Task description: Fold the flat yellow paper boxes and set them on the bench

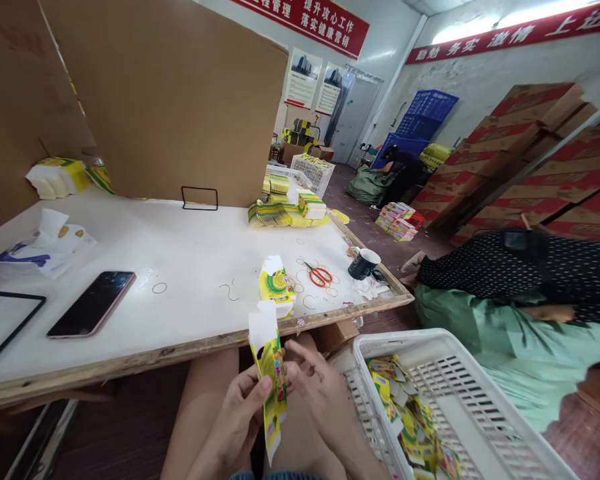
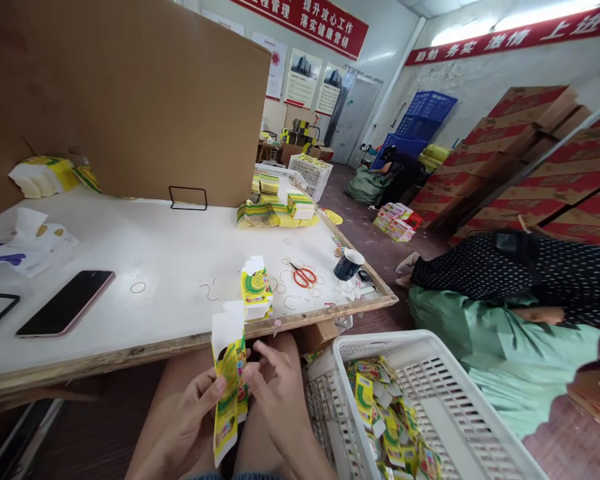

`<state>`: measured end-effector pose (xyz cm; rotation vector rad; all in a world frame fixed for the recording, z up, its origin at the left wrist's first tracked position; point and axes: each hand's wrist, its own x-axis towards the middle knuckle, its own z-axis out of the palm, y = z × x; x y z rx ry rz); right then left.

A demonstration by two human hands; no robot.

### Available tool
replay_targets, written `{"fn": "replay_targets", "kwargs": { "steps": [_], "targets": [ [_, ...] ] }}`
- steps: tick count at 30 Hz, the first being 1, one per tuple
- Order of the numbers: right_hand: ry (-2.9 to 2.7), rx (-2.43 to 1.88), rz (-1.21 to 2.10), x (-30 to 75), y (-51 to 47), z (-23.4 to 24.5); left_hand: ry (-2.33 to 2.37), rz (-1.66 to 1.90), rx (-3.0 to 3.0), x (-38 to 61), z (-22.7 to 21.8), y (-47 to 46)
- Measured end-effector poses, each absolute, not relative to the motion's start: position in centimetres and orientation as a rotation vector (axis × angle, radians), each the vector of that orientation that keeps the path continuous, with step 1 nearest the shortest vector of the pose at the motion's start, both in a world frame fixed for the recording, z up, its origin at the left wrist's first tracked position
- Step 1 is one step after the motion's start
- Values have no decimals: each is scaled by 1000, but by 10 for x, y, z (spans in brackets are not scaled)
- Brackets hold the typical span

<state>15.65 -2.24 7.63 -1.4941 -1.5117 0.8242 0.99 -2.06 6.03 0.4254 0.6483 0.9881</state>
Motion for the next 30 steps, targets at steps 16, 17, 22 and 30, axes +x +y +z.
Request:
{"fn": "replay_targets", "kwargs": {
  "steps": [16,17,22,30],
  "targets": [
    [-2122,-1318,547,169,-20,99,611,816,321,5,56,-25],
    [-2121,-1308,550,170,-20,99,622,821,312,4,56,-25],
    [-1932,-1276,777,173,-19,99,643,798,415,5,59,-27],
    [-1592,-1208,978,173,-16,89,653,865,518,12,62,-27]
  ]
}}
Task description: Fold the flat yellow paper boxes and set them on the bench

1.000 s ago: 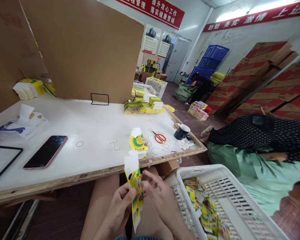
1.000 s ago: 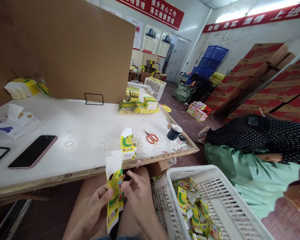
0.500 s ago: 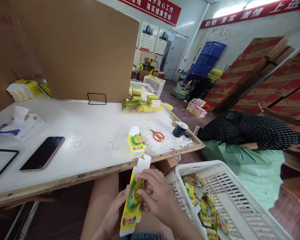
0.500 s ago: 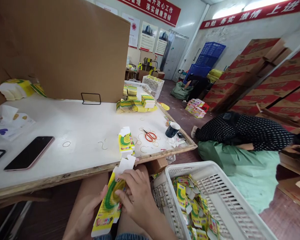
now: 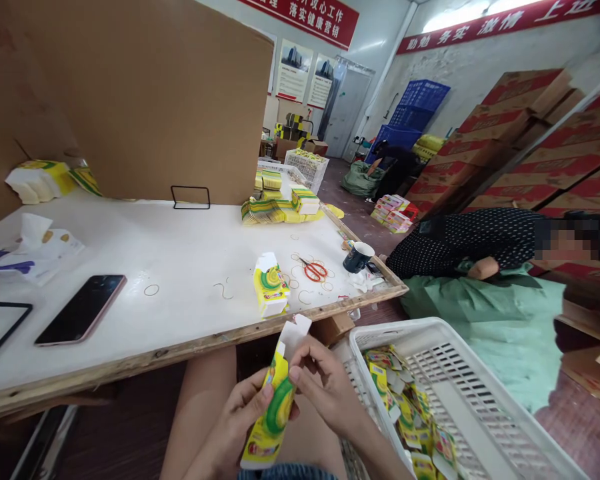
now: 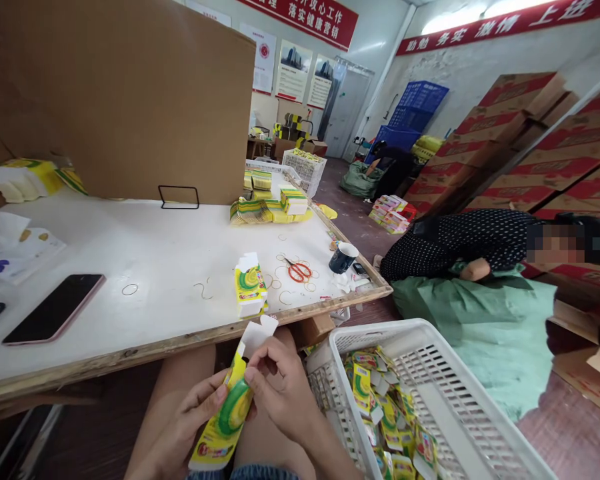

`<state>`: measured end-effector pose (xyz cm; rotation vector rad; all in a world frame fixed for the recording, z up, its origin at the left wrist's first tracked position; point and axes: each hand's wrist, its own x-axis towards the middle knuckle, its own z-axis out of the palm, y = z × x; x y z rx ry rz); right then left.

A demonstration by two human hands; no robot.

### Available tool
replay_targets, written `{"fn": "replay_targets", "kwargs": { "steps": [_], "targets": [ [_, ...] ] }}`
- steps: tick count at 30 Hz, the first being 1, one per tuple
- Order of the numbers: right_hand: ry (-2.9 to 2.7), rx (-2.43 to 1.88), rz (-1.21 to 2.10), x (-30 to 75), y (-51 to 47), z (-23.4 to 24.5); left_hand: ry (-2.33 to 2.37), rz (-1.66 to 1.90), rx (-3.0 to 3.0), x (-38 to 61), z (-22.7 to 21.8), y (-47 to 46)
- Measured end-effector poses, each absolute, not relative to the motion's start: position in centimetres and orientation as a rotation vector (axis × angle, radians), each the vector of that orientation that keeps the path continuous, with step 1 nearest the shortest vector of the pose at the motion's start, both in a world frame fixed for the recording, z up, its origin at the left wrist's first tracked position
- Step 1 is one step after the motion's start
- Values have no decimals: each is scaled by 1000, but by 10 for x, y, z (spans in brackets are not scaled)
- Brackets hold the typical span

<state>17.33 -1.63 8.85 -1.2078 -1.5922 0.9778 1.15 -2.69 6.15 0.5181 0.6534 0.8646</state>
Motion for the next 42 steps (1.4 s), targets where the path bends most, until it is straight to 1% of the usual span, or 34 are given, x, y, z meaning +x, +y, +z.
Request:
{"fn": "replay_targets", "kwargs": {
  "steps": [2,6,10,15,17,20,24,26,29,34,38,40,42],
  "targets": [
    [-1509,-1254,846,171,-18,84,718,920,512,15,58,-26],
    [-1477,-1356,935,166,-22,72,818,1026,613,22,46,-23],
    [-1372,-1481,921,166,-22,62,919,1066,825,23,42,-22],
    [-1235,-1196,1106,172,-20,67,891,1022,954,17,50,-22],
    [-1266,-1109,1177,178,-22,70,817,992,968,14,51,-22],
    [-1387,-1103,1242,188,-23,71,685,924,946,11,52,-22],
    [-1540,-1200,1238,198,-24,75,560,856,885,13,50,-26],
    [-1616,-1246,1176,199,-24,77,537,868,875,16,49,-28],
    [-1653,-1267,1063,196,-23,79,567,897,876,20,47,-29],
    [-1502,-1249,1025,193,-20,76,613,869,915,19,46,-25],
    [-1659,-1217,958,200,-21,80,677,921,1010,18,42,-24],
    [-1689,-1258,996,204,-23,82,754,961,1071,19,40,-24],
    [-1654,-1329,1158,203,-25,83,810,983,1127,21,38,-24]
  ]
}}
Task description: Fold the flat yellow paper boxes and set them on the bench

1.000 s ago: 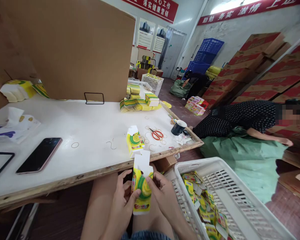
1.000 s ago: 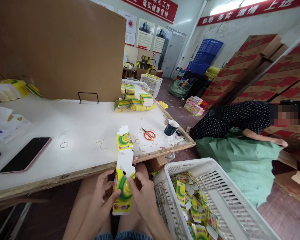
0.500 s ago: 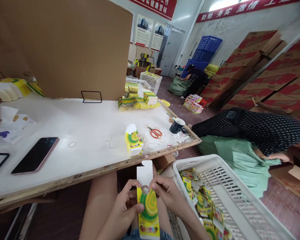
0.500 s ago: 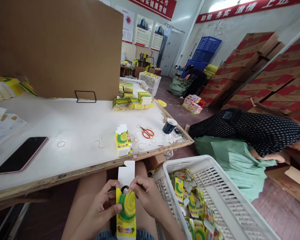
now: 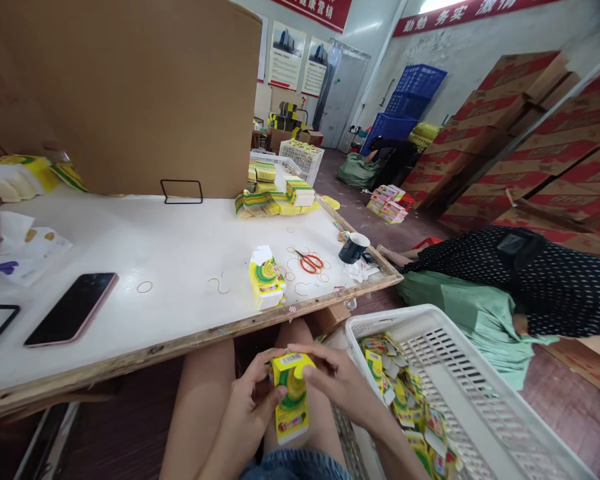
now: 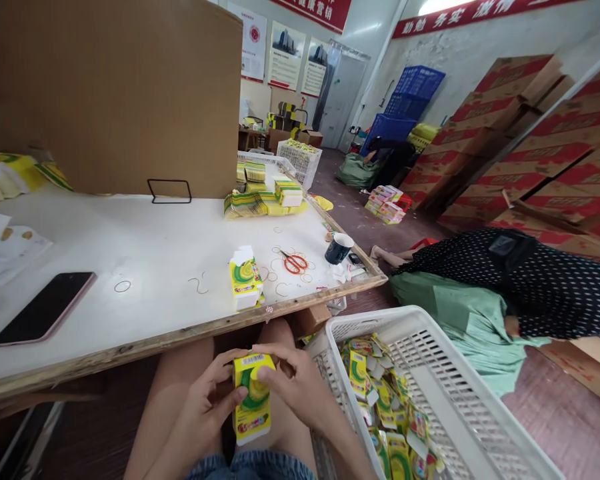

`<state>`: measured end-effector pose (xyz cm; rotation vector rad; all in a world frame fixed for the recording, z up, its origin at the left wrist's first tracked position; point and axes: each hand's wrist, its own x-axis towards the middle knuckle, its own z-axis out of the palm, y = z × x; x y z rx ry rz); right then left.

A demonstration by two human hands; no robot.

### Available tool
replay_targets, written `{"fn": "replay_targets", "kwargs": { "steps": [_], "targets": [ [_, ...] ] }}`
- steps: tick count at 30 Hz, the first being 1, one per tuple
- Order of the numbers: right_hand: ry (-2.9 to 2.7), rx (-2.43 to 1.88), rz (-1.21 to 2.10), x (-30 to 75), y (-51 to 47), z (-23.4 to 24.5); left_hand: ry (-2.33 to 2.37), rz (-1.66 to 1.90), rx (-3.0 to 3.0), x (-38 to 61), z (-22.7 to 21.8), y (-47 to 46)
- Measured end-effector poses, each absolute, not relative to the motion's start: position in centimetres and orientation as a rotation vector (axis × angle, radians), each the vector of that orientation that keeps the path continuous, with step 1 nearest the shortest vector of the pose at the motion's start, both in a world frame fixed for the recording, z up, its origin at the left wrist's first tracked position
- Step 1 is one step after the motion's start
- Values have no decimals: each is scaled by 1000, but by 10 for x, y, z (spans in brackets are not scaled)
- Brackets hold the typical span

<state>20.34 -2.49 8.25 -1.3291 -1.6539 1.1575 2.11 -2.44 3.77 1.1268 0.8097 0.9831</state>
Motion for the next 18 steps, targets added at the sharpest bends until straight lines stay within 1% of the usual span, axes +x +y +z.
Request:
{"fn": "replay_targets", "kwargs": {
  "steps": [2,3,7,9,13,18],
  "targets": [
    [-1629,-1412,1245,200,-26,81,804,974,1134,23,37,-25],
    [-1638,-1463,1222,198,-26,79,788,957,1122,24,36,-26],
    [-1750,-1655,970,192,-25,74,764,912,1076,25,37,-26],
    [-1777,-1682,937,191,-24,73,784,916,1076,24,37,-26],
    [-1766,-1689,985,188,-24,69,805,910,1101,24,36,-25],
    [-1689,-1759,907,181,-23,58,884,920,1147,26,34,-22]
  ]
}}
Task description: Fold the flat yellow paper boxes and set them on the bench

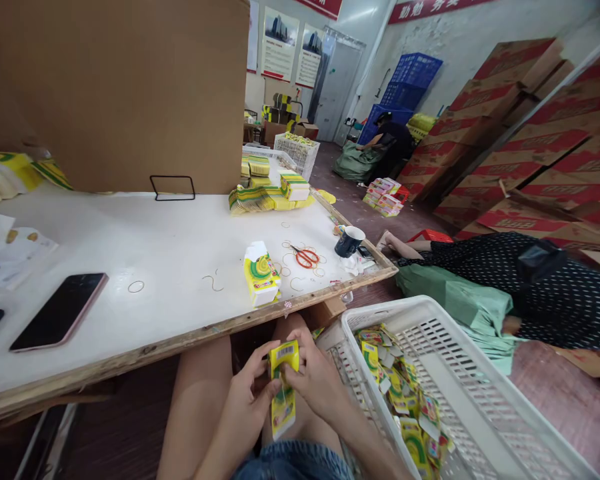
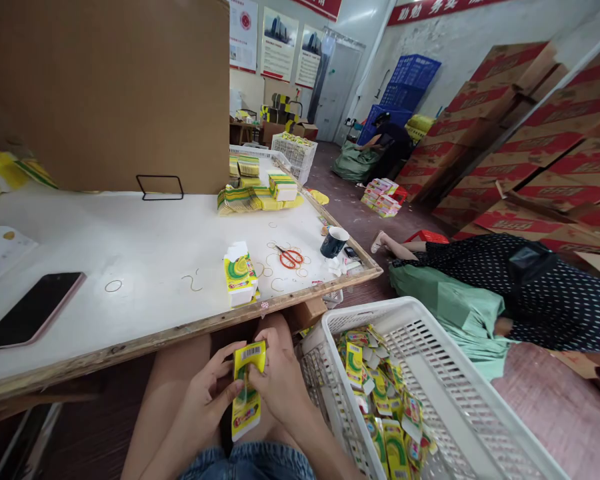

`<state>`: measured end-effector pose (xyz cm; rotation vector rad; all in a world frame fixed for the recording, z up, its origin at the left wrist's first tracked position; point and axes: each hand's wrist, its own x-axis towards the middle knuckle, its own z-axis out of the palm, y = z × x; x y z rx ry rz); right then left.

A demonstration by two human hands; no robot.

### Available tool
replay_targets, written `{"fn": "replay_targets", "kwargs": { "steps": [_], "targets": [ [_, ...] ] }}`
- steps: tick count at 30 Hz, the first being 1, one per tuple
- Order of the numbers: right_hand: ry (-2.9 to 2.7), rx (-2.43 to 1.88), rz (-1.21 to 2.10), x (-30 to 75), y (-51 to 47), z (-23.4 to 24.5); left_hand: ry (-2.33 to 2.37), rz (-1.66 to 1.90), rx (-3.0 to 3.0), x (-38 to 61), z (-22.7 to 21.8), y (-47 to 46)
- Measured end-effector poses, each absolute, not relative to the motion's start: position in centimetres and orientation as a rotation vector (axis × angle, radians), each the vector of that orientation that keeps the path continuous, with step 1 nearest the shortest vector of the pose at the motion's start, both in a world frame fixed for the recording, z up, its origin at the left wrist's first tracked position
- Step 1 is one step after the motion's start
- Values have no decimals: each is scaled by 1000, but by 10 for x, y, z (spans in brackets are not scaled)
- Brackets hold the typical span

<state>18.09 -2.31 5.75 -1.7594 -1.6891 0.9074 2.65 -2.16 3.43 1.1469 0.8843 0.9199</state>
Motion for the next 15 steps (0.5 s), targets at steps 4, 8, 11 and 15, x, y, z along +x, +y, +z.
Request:
{"fn": "replay_targets", "kwargs": {
  "steps": [4,8,11,15],
  "targets": [
    [-1668,-1702,963,181,-22,49,909,910,1144,23,28,-19],
    [-1615,-1661,997,189,-24,48,920,850,1090,22,25,-15],
    [-1565,-1577,957,196,-27,55,925,885,998,26,26,-13],
    [-1419,-1464,940,202,-30,62,907,853,932,35,26,-11]
  ]
}}
